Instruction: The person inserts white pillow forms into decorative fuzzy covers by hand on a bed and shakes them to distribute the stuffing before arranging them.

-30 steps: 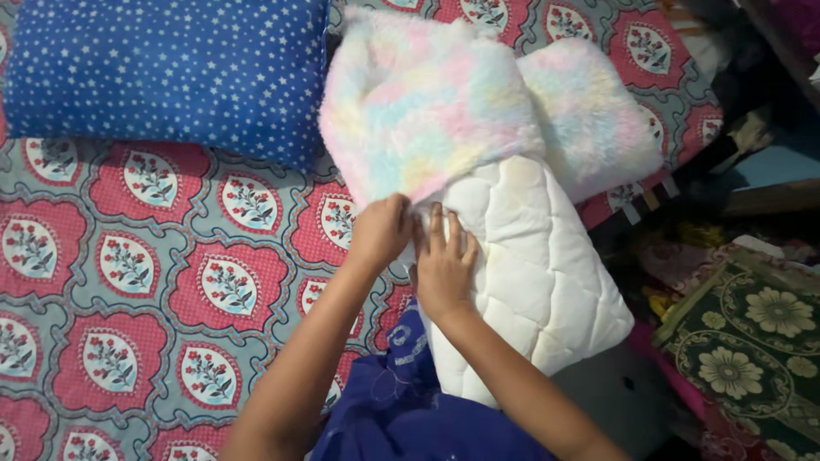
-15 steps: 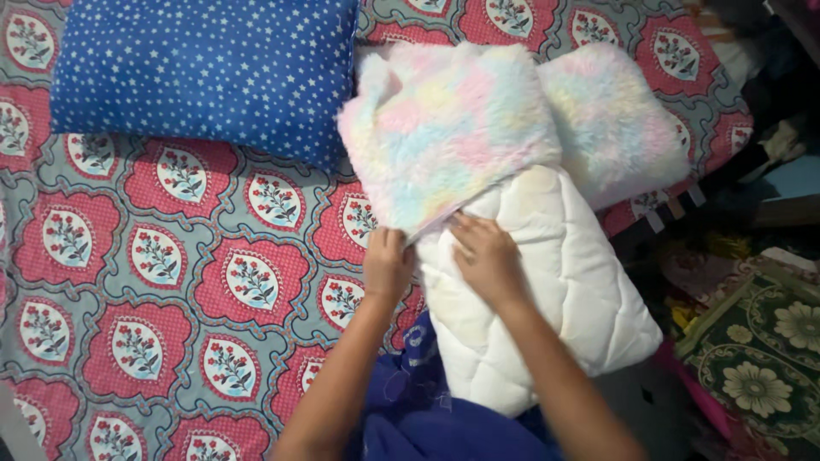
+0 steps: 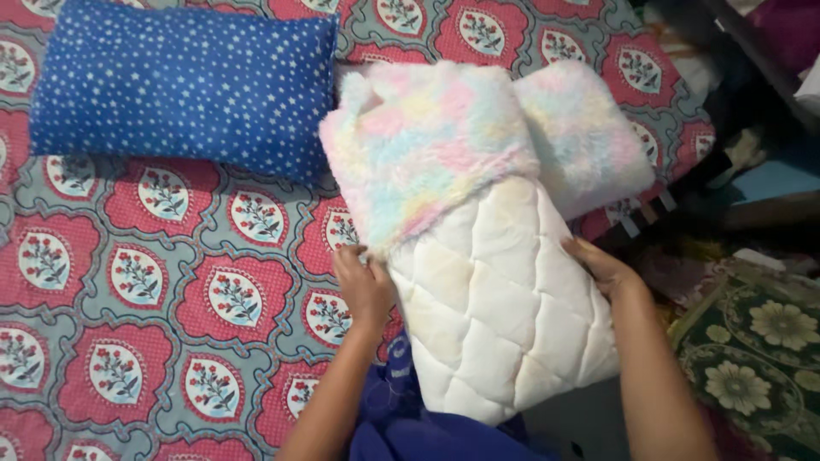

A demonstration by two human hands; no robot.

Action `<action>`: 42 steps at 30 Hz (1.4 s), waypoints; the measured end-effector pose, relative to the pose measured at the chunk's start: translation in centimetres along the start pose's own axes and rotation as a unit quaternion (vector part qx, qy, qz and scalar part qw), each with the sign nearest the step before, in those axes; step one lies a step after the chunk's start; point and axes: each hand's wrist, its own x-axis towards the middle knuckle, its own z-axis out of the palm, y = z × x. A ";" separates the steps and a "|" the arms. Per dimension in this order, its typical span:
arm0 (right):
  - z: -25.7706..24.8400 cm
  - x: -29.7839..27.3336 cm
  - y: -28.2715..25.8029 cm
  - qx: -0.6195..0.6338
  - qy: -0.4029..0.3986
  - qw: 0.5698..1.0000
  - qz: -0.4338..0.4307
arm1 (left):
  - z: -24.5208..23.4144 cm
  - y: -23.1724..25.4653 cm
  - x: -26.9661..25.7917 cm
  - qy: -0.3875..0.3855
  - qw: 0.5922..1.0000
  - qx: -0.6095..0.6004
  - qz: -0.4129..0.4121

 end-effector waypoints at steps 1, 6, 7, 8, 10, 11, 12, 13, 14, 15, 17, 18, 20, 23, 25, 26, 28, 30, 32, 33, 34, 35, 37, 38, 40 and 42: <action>0.5 -0.6 -0.2 0.001 0.000 1.000 0.003 | -1.3 2.3 0.6 0.050 0.995 -0.023 0.084; 8.0 -5.0 -3.5 -0.136 0.007 0.984 -0.112 | -1.0 13.5 5.5 -0.078 0.935 -0.058 0.342; 9.4 -6.1 -3.9 -0.136 0.012 0.984 -0.114 | -0.6 15.3 6.5 -0.091 0.925 -0.026 0.367; 10.9 -7.2 -4.3 -0.149 0.027 0.972 -0.177 | -0.5 16.9 7.6 -0.086 0.933 -0.027 0.348; 12.2 -10.0 -5.9 -0.160 0.044 0.955 -0.245 | -0.7 20.0 10.0 -0.093 0.937 -0.040 0.334; 12.6 -11.5 -6.8 -0.135 0.076 0.953 -0.261 | -1.0 21.3 11.3 -0.106 0.933 -0.052 0.339; 13.2 -13.1 -7.3 -0.109 0.106 0.950 -0.272 | -1.2 22.7 12.3 -0.114 0.927 -0.032 0.357; 13.7 -14.8 -8.0 -0.108 0.107 0.950 -0.272 | -1.4 23.9 13.1 -0.122 0.919 -0.012 0.375; 13.9 -16.7 -8.8 -0.101 0.137 0.948 -0.270 | -1.5 25.3 13.5 -0.124 0.918 -0.016 0.377; 14.2 -18.7 -9.5 -0.093 0.167 0.944 -0.268 | -1.5 26.5 13.7 -0.116 0.909 -0.057 0.397; 15.1 -22.4 -10.7 -0.116 0.159 0.937 -0.288 | -1.9 28.1 14.1 -0.108 0.896 -0.103 0.418; 15.7 -23.7 -11.1 -0.140 0.144 0.931 -0.306 | -1.9 28.4 14.3 -0.114 0.879 -0.131 0.445; 17.2 -24.5 -11.4 -0.232 0.163 0.884 -0.372 | -1.5 28.0 14.5 -0.121 0.859 -0.160 0.471; 20.0 -21.9 -10.1 -0.414 0.239 0.780 -0.403 | 0.1 25.7 14.0 -0.172 0.864 -0.130 0.454; 22.7 -18.8 -8.6 -0.355 0.228 0.778 -0.466 | 1.0 23.5 13.6 -0.207 0.836 -0.124 0.492; 23.2 -18.0 -8.1 -0.356 0.226 0.775 -0.471 | 1.3 22.5 13.7 -0.202 0.837 -0.123 0.493; 24.1 -17.0 -7.3 -0.354 0.264 0.765 -0.470 | 1.7 20.5 13.6 -0.196 0.842 -0.192 0.464; 24.7 -16.1 -7.1 -0.340 0.261 0.761 -0.487 | 2.7 20.3 15.1 -0.204 0.858 -0.191 0.432; 25.1 -15.9 -6.7 -0.327 0.261 0.755 -0.504 | 2.8 20.5 15.2 -0.212 0.870 -0.192 0.402; 25.3 -15.9 -6.6 -0.318 0.268 0.776 -0.474 | 2.4 20.8 15.1 -0.225 0.858 -0.208 0.412; 25.6 -15.7 -6.9 -0.308 0.274 0.793 -0.448 | 1.9 21.4 15.5 -0.233 0.846 -0.222 0.425; 25.8 -15.4 -7.2 -0.309 0.273 0.790 -0.453 | 1.4 22.2 15.8 -0.228 0.846 -0.221 0.428; 26.1 -15.1 -7.0 -0.306 0.268 0.808 -0.425 | 0.9 23.5 15.5 -0.237 0.808 -0.177 0.509; 26.4 -14.9 -6.8 -0.307 0.267 0.810 -0.422 | 0.9 24.3 15.7 -0.240 0.809 -0.177 0.506; 27.0 -14.4 -6.7 -0.296 0.268 0.777 -0.487 | 1.3 25.7 16.6 -0.290 0.772 -0.006 0.566; 27.1 -14.5 -6.7 -0.287 0.267 0.804 -0.446 | 1.7 26.1 16.5 -0.282 0.770 0.033 0.571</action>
